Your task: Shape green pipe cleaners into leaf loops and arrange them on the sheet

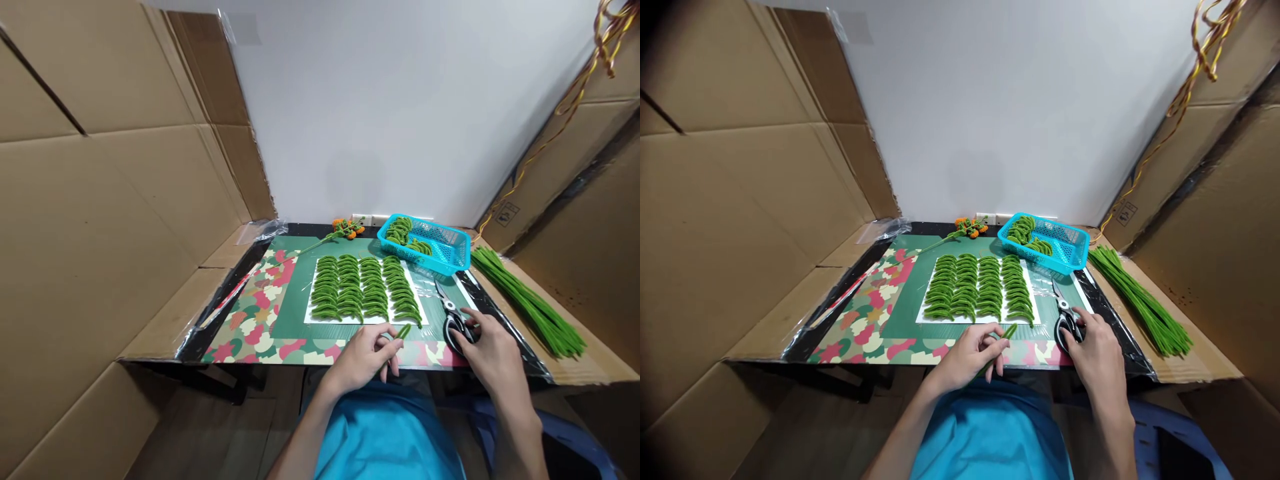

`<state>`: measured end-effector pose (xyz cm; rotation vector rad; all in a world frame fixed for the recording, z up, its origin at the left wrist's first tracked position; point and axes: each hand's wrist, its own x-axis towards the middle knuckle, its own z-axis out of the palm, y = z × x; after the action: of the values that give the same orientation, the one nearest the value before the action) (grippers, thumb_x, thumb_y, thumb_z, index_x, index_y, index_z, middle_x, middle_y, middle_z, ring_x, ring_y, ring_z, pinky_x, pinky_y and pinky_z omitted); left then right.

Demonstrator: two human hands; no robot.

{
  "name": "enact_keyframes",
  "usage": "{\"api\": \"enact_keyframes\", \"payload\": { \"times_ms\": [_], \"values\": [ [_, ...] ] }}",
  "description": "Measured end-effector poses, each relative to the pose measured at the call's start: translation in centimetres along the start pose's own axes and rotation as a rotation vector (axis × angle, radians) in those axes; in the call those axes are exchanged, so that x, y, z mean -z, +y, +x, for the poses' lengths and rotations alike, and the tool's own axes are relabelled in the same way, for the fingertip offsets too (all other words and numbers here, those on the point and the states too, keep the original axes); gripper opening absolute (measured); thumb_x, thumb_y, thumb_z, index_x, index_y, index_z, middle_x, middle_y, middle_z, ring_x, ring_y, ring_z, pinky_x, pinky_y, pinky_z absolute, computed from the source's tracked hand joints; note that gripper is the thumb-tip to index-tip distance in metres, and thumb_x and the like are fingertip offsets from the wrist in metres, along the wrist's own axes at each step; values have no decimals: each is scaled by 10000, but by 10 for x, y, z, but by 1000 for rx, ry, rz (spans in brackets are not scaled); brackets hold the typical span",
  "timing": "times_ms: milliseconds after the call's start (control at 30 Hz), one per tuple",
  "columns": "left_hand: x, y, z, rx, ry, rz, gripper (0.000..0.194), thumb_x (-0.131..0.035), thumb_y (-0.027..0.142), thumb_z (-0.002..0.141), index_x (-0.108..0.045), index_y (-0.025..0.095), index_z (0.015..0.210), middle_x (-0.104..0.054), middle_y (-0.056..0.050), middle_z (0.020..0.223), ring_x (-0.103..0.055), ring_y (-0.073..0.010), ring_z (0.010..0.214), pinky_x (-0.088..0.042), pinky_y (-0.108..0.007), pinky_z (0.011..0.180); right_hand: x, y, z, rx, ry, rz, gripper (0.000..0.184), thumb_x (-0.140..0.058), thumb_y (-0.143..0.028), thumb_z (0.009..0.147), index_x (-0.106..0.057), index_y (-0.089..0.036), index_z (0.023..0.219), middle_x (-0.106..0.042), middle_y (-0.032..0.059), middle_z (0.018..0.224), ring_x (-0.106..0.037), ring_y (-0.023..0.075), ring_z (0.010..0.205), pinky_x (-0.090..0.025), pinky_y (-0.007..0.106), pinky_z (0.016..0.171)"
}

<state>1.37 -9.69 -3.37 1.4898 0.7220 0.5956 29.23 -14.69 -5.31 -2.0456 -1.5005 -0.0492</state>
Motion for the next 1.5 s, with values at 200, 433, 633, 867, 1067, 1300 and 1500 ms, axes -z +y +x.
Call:
{"api": "enact_keyframes", "payload": {
  "times_ms": [200, 433, 633, 867, 1067, 1300, 1500],
  "values": [
    [1, -1, -1, 11, 9, -14, 367, -607, 523, 1034, -606, 183, 1172, -754, -18, 687, -586, -115, 438, -454, -202, 486, 5, -2, -11, 62, -152, -221, 486, -460, -413, 1015, -611, -135, 1385, -699, 153, 1015, -706, 327, 886, -489, 378, 703],
    [3, 5, -1, 35, -21, -80, 426, -607, 604, 1017, -609, 179, 1058, -722, -17, 594, -557, -111, 373, -385, -175, 403, 28, -23, -8, -205, -192, -176, 494, -733, -420, 815, -626, -299, 1282, -768, 23, 877, -733, 323, 763, -368, 327, 554],
    [5, 6, -1, 32, 14, -58, 427, -618, 599, 1016, -609, 173, 979, -698, -9, 560, -516, -91, 345, -361, -165, 387, 24, -30, 0, -88, 233, 287, 409, -666, -353, 837, -669, -281, 1239, -793, 54, 1139, -771, 310, 1002, -549, 381, 822],
    [17, 2, 9, 4, 47, -131, 483, -698, 584, 975, -610, 139, 1142, -711, -13, 579, -518, -76, 349, -360, -151, 397, 20, -52, 8, 116, 361, 364, 520, -617, -216, 894, -648, -261, 1410, -723, 86, 1204, -668, 298, 1098, -532, 445, 954],
    [27, 34, 5, 32, 180, -504, 462, -813, 569, 885, -594, 180, 1009, -588, 82, 604, -363, -25, 296, -268, -130, 304, 28, -66, 6, 153, 260, 310, 451, -751, -299, 891, -649, -279, 1330, -653, 69, 1100, -587, 309, 1035, -491, 447, 899],
    [9, 80, -3, -110, 169, -672, 372, -718, 509, 989, -560, 181, 910, -393, 122, 561, -252, 1, 313, -240, -98, 337, 19, -89, -7, 214, 83, 525, 385, -701, -247, 952, -623, -274, 1328, -613, 76, 1147, -627, 286, 1068, -529, 382, 886],
    [0, 82, -7, -157, 215, -635, 327, -631, 501, 1047, -490, 222, 954, -511, 110, 597, -349, -26, 245, -263, -108, 258, 10, -105, -16, 241, 141, 486, 391, -689, -254, 975, -636, -298, 1360, -638, 70, 1135, -624, 294, 1052, -530, 384, 880]
  ]
}}
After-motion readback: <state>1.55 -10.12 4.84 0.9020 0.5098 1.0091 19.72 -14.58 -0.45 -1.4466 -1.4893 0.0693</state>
